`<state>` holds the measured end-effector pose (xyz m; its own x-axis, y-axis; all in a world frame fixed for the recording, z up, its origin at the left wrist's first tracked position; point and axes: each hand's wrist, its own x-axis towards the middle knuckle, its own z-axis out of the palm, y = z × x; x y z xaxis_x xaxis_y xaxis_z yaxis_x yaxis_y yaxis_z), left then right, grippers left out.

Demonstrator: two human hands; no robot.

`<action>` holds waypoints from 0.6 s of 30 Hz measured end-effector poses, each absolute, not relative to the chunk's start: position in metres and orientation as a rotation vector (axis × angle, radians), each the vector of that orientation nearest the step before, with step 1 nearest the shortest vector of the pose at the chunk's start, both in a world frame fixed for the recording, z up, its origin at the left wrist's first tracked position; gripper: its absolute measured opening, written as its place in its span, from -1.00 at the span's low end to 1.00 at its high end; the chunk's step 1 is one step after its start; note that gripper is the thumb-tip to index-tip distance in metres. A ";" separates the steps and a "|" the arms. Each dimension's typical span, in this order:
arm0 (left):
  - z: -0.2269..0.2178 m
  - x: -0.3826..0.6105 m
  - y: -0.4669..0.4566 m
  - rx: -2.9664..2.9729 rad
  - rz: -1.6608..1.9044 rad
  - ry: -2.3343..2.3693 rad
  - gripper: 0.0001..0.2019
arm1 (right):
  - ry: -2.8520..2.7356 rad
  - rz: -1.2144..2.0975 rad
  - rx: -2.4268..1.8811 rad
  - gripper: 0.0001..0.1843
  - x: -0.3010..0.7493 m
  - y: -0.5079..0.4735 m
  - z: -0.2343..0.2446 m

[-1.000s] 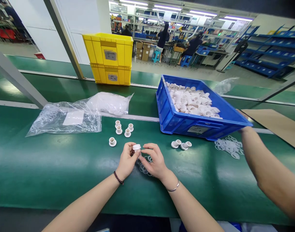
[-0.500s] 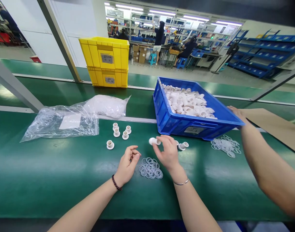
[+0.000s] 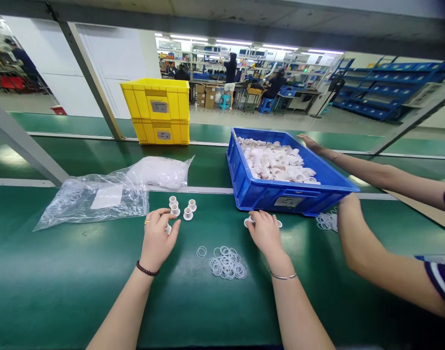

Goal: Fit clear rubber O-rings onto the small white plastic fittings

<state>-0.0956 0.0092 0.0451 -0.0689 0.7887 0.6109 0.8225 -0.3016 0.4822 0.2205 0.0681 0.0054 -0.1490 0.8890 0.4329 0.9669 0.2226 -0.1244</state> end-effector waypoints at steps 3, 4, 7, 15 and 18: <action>0.046 -0.116 0.014 -2.105 -1.139 -2.002 -0.85 | -2.036 -0.297 -1.697 -0.73 0.219 0.068 0.008; 0.044 -0.120 0.014 -2.127 -1.063 -2.063 -0.85 | -2.014 -0.306 -1.650 -0.72 0.215 0.068 0.009; 0.040 -0.125 0.012 -2.215 -0.818 -2.244 -0.76 | -2.026 -0.186 -1.395 -0.75 0.195 0.059 0.016; 0.046 -0.109 0.007 -2.375 -1.033 -2.515 -0.74 | -2.582 0.272 -0.872 -0.57 0.132 0.018 0.013; 0.042 -0.092 0.005 -2.474 -1.444 -2.486 -0.77 | -2.609 0.257 -0.903 -0.57 0.129 0.015 0.010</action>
<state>-0.0916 0.0049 0.0420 -0.0317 0.9983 0.0488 0.5370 -0.0242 0.8432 0.1292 0.0153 0.0098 -0.7280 0.6256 0.2804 0.5587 0.7785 -0.2861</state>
